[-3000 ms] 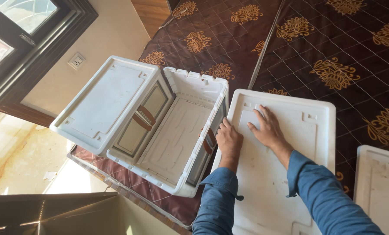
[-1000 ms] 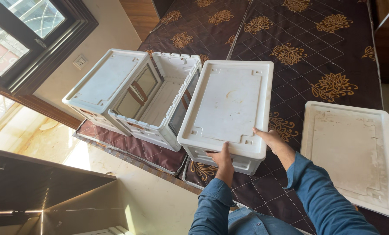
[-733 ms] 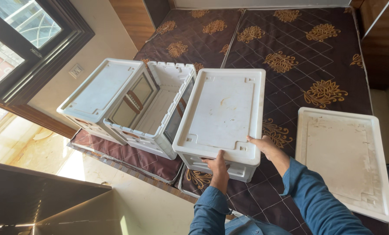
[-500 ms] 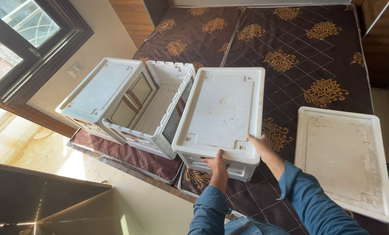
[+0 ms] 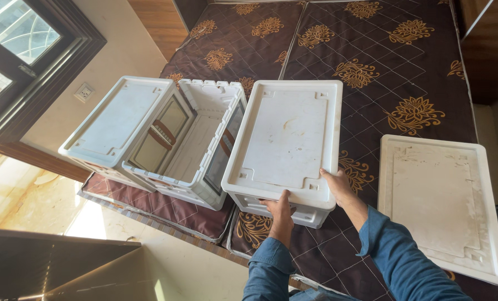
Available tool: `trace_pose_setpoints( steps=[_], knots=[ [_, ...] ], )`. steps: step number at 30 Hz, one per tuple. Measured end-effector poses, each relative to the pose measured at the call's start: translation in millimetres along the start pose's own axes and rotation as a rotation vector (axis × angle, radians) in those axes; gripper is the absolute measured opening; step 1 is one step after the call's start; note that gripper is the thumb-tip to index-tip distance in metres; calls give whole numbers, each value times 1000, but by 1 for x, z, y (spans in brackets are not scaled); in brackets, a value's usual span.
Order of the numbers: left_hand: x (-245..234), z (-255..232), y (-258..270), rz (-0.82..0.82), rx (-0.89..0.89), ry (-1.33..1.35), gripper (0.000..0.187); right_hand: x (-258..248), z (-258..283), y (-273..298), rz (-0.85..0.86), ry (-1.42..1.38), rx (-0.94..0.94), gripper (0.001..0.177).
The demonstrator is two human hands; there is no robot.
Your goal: The person assembles a white plastic storage box by unfolding its sides, inserting a mesh panel into the side frame, and securing the lid. The person then stacks the assembled box on top of another similar box.
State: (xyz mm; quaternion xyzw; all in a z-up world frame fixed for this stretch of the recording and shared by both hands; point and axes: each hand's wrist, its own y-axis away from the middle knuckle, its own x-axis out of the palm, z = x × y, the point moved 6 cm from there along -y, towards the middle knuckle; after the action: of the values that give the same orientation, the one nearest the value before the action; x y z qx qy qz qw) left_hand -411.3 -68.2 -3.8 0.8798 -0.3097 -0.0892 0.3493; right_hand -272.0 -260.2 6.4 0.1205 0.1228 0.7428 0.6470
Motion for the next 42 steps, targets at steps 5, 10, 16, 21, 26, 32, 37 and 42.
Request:
trace_pose_setpoints(
  steps=[5,10,16,21,26,32,37,42],
  knots=[
    [18,-16,-9,62,13,-34,130,-8,-4,-13,-71,-27,10,45],
    [53,-33,-23,120,14,-114,126,-24,6,-35,-150,-6,-36,48],
    [102,-36,-49,186,28,-145,125,-52,25,-56,-302,148,34,57],
    [151,-40,-60,214,30,-84,125,-65,85,-52,-584,595,-350,80],
    [213,-33,-71,205,-46,-95,131,-33,120,-24,-443,1208,-748,54],
    [269,-31,-93,211,-26,-29,132,-34,134,-45,-361,1182,-772,49],
    [299,-45,-109,202,-15,-76,131,-41,133,-87,-441,1207,-749,45],
    [340,-60,-124,233,-46,-25,130,-55,138,-131,-456,1235,-761,45]
  ],
)
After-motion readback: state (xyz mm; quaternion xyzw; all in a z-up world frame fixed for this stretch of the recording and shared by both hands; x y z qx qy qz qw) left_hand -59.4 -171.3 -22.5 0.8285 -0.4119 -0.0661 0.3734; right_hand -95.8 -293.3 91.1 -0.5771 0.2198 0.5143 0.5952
